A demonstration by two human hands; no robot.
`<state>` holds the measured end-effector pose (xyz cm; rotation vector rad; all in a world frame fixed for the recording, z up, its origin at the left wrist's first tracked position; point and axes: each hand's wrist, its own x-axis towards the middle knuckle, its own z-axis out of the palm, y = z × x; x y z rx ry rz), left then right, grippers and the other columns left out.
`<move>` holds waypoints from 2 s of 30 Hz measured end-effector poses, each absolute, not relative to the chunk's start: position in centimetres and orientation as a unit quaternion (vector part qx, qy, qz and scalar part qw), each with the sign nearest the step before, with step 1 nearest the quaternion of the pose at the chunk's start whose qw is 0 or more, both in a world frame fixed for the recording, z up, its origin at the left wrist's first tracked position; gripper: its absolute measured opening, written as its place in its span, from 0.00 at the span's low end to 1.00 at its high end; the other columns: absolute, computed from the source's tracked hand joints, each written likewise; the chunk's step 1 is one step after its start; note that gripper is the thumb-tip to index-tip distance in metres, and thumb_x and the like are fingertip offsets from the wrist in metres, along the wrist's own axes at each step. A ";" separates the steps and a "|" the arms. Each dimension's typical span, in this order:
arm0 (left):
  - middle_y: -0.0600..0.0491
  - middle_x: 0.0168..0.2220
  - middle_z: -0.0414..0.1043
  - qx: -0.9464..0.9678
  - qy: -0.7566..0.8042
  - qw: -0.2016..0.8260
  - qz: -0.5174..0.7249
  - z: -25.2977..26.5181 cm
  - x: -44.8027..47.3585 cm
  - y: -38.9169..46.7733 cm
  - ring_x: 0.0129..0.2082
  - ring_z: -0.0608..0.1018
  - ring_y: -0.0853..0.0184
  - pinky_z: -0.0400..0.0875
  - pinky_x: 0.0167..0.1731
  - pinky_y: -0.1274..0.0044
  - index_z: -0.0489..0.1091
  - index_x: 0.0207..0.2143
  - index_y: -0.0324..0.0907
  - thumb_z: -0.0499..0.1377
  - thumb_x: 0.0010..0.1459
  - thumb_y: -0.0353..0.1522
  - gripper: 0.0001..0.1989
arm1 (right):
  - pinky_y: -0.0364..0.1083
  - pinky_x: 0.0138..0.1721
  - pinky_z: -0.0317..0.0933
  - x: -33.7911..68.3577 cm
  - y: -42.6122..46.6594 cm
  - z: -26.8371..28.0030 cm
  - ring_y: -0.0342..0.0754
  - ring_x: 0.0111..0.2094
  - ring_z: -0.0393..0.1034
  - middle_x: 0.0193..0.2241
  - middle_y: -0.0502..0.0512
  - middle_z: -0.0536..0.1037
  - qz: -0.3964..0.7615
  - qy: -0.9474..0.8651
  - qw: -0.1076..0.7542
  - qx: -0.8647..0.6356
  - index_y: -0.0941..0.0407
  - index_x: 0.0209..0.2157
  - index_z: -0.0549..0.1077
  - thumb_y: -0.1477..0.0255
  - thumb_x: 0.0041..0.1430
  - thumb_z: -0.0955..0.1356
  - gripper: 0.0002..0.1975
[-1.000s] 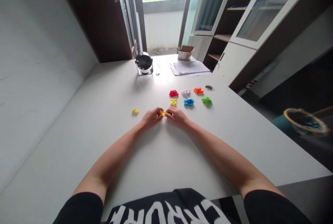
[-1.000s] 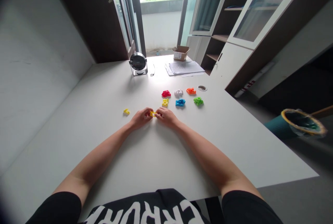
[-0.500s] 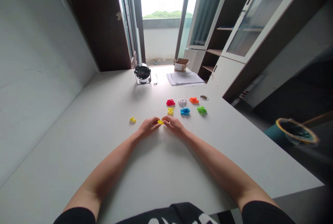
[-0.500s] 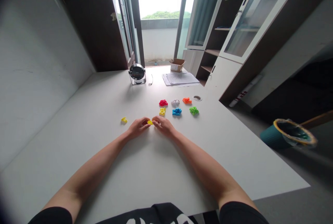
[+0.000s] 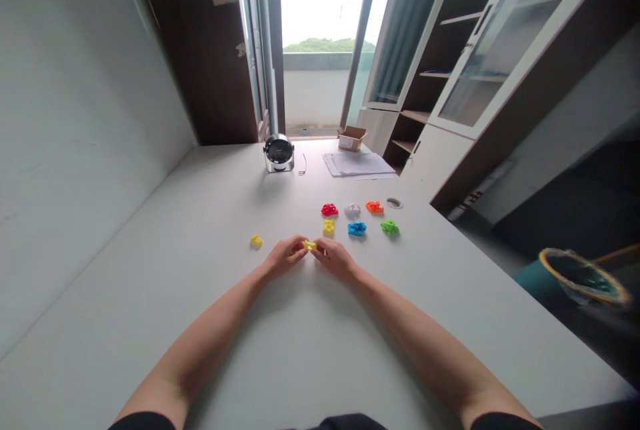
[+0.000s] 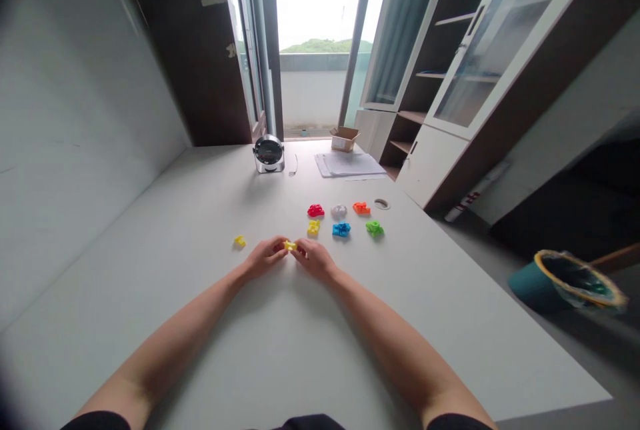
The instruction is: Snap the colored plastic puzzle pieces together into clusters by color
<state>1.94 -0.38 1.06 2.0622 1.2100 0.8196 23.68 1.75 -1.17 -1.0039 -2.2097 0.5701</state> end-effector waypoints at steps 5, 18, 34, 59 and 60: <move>0.56 0.35 0.74 0.773 0.458 0.295 0.324 0.2 1.9 -0.1 0.31 0.73 0.71 0.67 0.35 0.79 0.67 0.52 0.47 0.58 0.61 0.36 0.17 | 0.41 0.30 0.52 23.7 2.2 -1.4 0.42 0.26 0.60 0.25 0.48 0.69 0.230 -0.838 0.300 -0.394 0.56 0.29 0.67 0.61 0.67 0.63 0.15; 0.57 0.30 0.73 0.772 0.473 0.291 0.310 0.4 2.0 -0.1 0.28 0.71 0.71 0.63 0.31 0.80 0.71 0.47 0.43 0.54 0.64 0.39 0.13 | 0.41 0.31 0.56 23.8 1.7 -0.3 0.42 0.26 0.63 0.29 0.48 0.74 0.270 -0.814 0.314 -0.406 0.54 0.47 0.69 0.63 0.64 0.65 0.13; 0.53 0.30 0.73 0.796 0.466 0.275 0.271 1.1 1.8 0.0 0.31 0.72 0.67 0.63 0.33 0.77 0.70 0.32 0.41 0.47 0.67 0.41 0.18 | 0.41 0.31 0.51 23.5 1.8 -0.2 0.42 0.27 0.59 0.25 0.48 0.68 0.222 -0.848 0.292 -0.383 0.56 0.28 0.66 0.61 0.67 0.62 0.16; 0.53 0.31 0.72 0.708 0.426 0.422 0.373 0.3 1.4 1.0 0.31 0.73 0.68 0.68 0.35 0.77 0.72 0.38 0.39 0.54 0.61 0.41 0.15 | 0.46 0.43 0.64 23.5 1.0 0.0 0.47 0.39 0.70 0.41 0.56 0.75 0.146 -0.864 0.331 -0.350 0.53 0.51 0.69 0.70 0.65 0.65 0.13; 0.52 0.31 0.72 0.709 0.431 0.419 0.367 0.2 1.4 0.9 0.32 0.73 0.68 0.68 0.35 0.77 0.72 0.39 0.39 0.54 0.61 0.42 0.15 | 0.46 0.44 0.64 23.6 1.0 0.0 0.47 0.40 0.71 0.41 0.57 0.75 0.136 -0.868 0.328 -0.348 0.53 0.50 0.70 0.69 0.66 0.65 0.12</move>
